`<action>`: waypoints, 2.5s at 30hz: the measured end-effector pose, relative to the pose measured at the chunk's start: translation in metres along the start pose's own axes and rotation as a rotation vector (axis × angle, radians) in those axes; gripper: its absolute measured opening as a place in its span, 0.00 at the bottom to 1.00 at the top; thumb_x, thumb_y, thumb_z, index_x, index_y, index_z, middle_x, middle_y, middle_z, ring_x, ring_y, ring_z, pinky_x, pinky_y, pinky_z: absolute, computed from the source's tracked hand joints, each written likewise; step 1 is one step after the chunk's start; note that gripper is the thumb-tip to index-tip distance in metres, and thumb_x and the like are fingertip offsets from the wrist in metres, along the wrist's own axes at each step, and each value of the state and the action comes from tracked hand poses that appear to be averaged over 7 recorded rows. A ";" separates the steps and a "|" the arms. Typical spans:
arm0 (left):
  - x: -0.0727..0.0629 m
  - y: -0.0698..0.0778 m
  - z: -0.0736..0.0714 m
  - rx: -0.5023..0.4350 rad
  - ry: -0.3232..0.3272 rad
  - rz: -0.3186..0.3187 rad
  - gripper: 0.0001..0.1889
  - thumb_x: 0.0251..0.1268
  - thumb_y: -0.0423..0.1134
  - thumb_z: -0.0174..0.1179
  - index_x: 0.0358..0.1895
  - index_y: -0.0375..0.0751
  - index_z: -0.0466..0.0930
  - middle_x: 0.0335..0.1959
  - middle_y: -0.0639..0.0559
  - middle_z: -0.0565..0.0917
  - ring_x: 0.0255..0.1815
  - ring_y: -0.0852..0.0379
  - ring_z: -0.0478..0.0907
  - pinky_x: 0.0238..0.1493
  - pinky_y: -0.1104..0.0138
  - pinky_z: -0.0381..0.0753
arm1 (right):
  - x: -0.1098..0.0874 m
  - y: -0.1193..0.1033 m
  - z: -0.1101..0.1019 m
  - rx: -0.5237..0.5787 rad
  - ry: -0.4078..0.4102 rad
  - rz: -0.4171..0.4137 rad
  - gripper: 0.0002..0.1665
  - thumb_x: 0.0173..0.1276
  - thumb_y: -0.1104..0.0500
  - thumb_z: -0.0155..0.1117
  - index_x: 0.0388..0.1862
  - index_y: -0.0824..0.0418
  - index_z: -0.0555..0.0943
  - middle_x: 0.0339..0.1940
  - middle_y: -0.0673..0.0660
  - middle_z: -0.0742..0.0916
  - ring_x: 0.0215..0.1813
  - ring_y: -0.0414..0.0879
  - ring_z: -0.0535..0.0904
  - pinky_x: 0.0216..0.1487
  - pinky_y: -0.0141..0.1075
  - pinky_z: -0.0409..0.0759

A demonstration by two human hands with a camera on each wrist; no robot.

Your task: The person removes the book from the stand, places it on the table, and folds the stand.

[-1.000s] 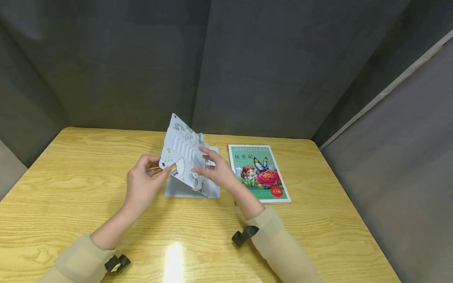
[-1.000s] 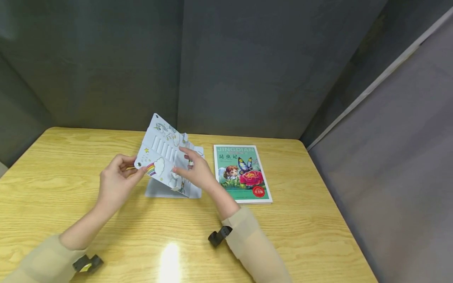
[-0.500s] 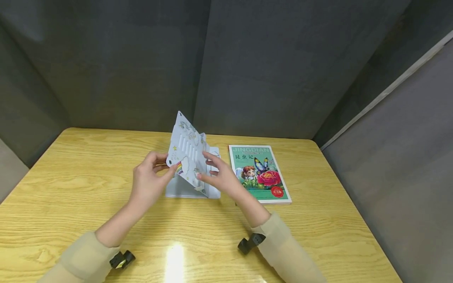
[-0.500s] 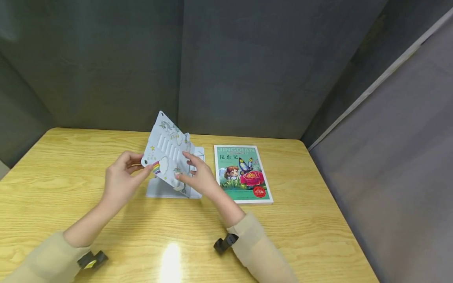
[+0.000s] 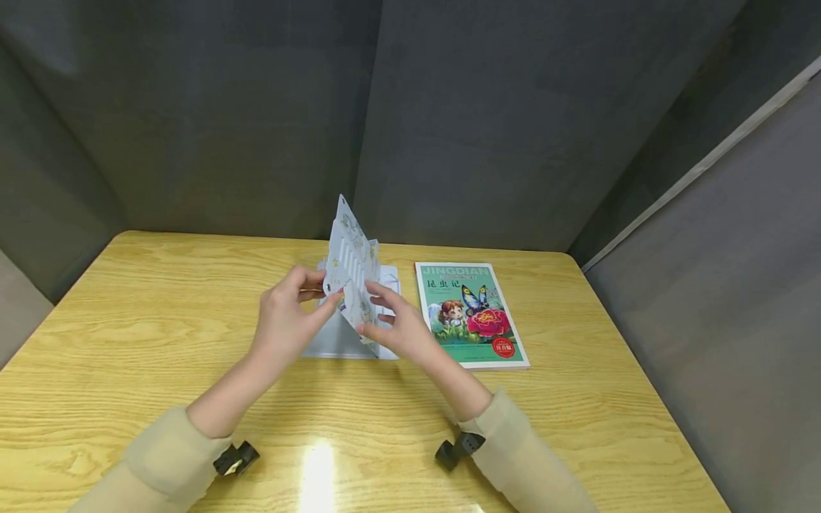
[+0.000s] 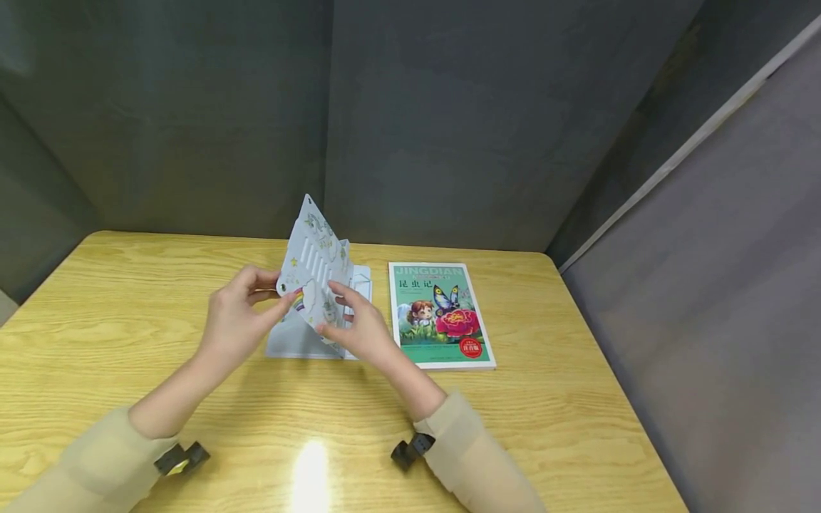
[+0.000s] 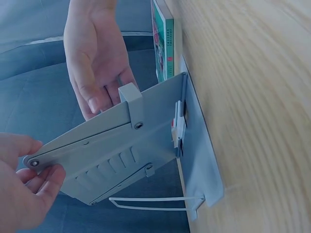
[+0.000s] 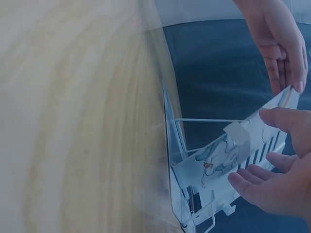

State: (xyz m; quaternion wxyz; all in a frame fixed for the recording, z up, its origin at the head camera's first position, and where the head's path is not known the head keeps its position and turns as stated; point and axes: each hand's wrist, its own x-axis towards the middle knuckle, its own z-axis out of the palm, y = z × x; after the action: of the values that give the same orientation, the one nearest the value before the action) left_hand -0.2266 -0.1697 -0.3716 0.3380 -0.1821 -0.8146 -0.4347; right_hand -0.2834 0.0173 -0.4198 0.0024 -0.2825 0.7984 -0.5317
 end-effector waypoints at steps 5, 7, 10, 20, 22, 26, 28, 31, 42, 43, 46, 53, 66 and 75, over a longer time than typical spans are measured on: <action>0.003 0.006 0.002 0.014 -0.036 0.000 0.14 0.52 0.30 0.69 0.41 0.33 0.76 0.36 0.45 0.84 0.38 0.52 0.84 0.42 0.64 0.84 | -0.005 -0.001 0.002 -0.016 0.017 -0.034 0.40 0.59 0.61 0.69 0.69 0.60 0.65 0.68 0.57 0.71 0.66 0.57 0.70 0.62 0.45 0.74; 0.004 0.008 0.002 0.008 -0.050 0.004 0.14 0.53 0.31 0.68 0.42 0.33 0.76 0.37 0.45 0.84 0.39 0.52 0.84 0.43 0.64 0.84 | -0.006 -0.001 0.003 -0.019 0.023 -0.046 0.39 0.59 0.61 0.69 0.69 0.60 0.65 0.68 0.57 0.72 0.65 0.56 0.70 0.62 0.44 0.74; 0.004 0.011 0.003 -0.009 -0.069 0.016 0.14 0.56 0.32 0.66 0.44 0.33 0.76 0.40 0.44 0.84 0.41 0.52 0.83 0.44 0.64 0.84 | -0.008 -0.001 0.003 -0.025 0.028 -0.051 0.38 0.60 0.61 0.69 0.68 0.59 0.66 0.66 0.56 0.73 0.65 0.53 0.72 0.62 0.42 0.74; 0.010 0.016 0.008 -0.031 -0.145 0.024 0.12 0.63 0.35 0.60 0.47 0.33 0.77 0.44 0.44 0.84 0.44 0.52 0.82 0.47 0.64 0.83 | -0.014 -0.001 0.003 -0.054 0.072 -0.075 0.35 0.59 0.64 0.68 0.66 0.61 0.68 0.63 0.58 0.76 0.61 0.55 0.74 0.60 0.47 0.75; 0.012 0.018 0.009 -0.035 -0.169 0.025 0.12 0.64 0.35 0.59 0.48 0.33 0.77 0.45 0.44 0.83 0.45 0.53 0.82 0.48 0.64 0.82 | -0.015 -0.001 0.004 -0.061 0.089 -0.075 0.36 0.59 0.65 0.68 0.66 0.60 0.68 0.62 0.59 0.76 0.60 0.56 0.75 0.59 0.48 0.76; 0.014 0.021 0.010 -0.037 -0.209 0.029 0.12 0.67 0.34 0.56 0.50 0.34 0.77 0.48 0.44 0.83 0.47 0.53 0.81 0.49 0.62 0.82 | -0.016 -0.001 0.004 -0.071 0.120 -0.074 0.37 0.58 0.65 0.68 0.66 0.56 0.67 0.60 0.58 0.77 0.56 0.56 0.77 0.56 0.49 0.77; 0.015 0.021 0.010 -0.035 -0.225 0.032 0.12 0.68 0.34 0.55 0.51 0.34 0.77 0.49 0.44 0.83 0.48 0.53 0.81 0.50 0.61 0.81 | -0.016 -0.001 0.004 -0.080 0.131 -0.078 0.37 0.58 0.64 0.68 0.66 0.54 0.68 0.60 0.57 0.78 0.55 0.55 0.78 0.55 0.49 0.78; 0.016 0.023 0.010 -0.029 -0.245 0.037 0.12 0.68 0.33 0.53 0.52 0.35 0.77 0.50 0.45 0.83 0.50 0.52 0.80 0.51 0.60 0.81 | -0.017 -0.003 0.003 -0.090 0.142 -0.078 0.36 0.58 0.64 0.68 0.66 0.53 0.68 0.58 0.57 0.78 0.53 0.54 0.79 0.54 0.47 0.79; 0.020 0.019 0.012 -0.010 -0.283 0.061 0.13 0.68 0.32 0.53 0.54 0.37 0.76 0.49 0.47 0.83 0.50 0.54 0.80 0.51 0.59 0.81 | -0.019 -0.004 0.003 -0.089 0.185 -0.070 0.44 0.57 0.65 0.65 0.71 0.52 0.59 0.54 0.59 0.79 0.49 0.50 0.81 0.52 0.45 0.81; 0.021 0.017 0.011 0.000 -0.282 0.058 0.13 0.68 0.32 0.53 0.54 0.37 0.76 0.49 0.47 0.83 0.50 0.54 0.80 0.50 0.59 0.81 | -0.019 -0.004 0.003 -0.088 0.186 -0.065 0.45 0.57 0.66 0.65 0.72 0.51 0.58 0.54 0.59 0.79 0.49 0.50 0.80 0.52 0.45 0.81; 0.023 0.009 0.008 0.019 -0.267 0.042 0.14 0.68 0.32 0.54 0.55 0.38 0.76 0.49 0.47 0.83 0.50 0.53 0.79 0.49 0.59 0.81 | -0.019 -0.004 0.003 -0.070 0.185 -0.051 0.45 0.57 0.68 0.64 0.72 0.51 0.58 0.55 0.62 0.78 0.50 0.52 0.80 0.52 0.46 0.80; 0.027 -0.018 -0.003 0.024 -0.245 -0.048 0.17 0.68 0.30 0.51 0.60 0.37 0.71 0.56 0.46 0.79 0.57 0.50 0.75 0.53 0.56 0.78 | -0.019 -0.003 0.001 0.013 0.179 -0.015 0.44 0.56 0.73 0.60 0.72 0.63 0.57 0.57 0.68 0.75 0.52 0.62 0.77 0.55 0.53 0.78; 0.032 -0.084 -0.013 0.043 -0.414 -0.173 0.45 0.58 0.39 0.66 0.74 0.40 0.47 0.73 0.43 0.56 0.72 0.43 0.53 0.68 0.48 0.59 | -0.025 0.000 -0.003 0.023 0.186 0.003 0.46 0.56 0.70 0.62 0.73 0.56 0.56 0.60 0.64 0.75 0.53 0.57 0.78 0.55 0.49 0.78; 0.035 -0.118 -0.011 0.020 -0.633 -0.245 0.54 0.53 0.39 0.70 0.76 0.44 0.39 0.75 0.42 0.52 0.74 0.41 0.47 0.71 0.44 0.51 | -0.034 -0.029 -0.009 0.037 0.154 0.009 0.44 0.57 0.73 0.60 0.72 0.68 0.54 0.61 0.73 0.72 0.55 0.62 0.76 0.56 0.54 0.76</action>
State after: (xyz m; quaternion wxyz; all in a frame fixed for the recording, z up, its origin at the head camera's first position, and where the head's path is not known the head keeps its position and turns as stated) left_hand -0.3170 -0.2441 -0.4115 0.0156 -0.2055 -0.8992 -0.3858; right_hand -0.2446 0.0321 -0.4015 -0.0515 -0.2368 0.7876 -0.5665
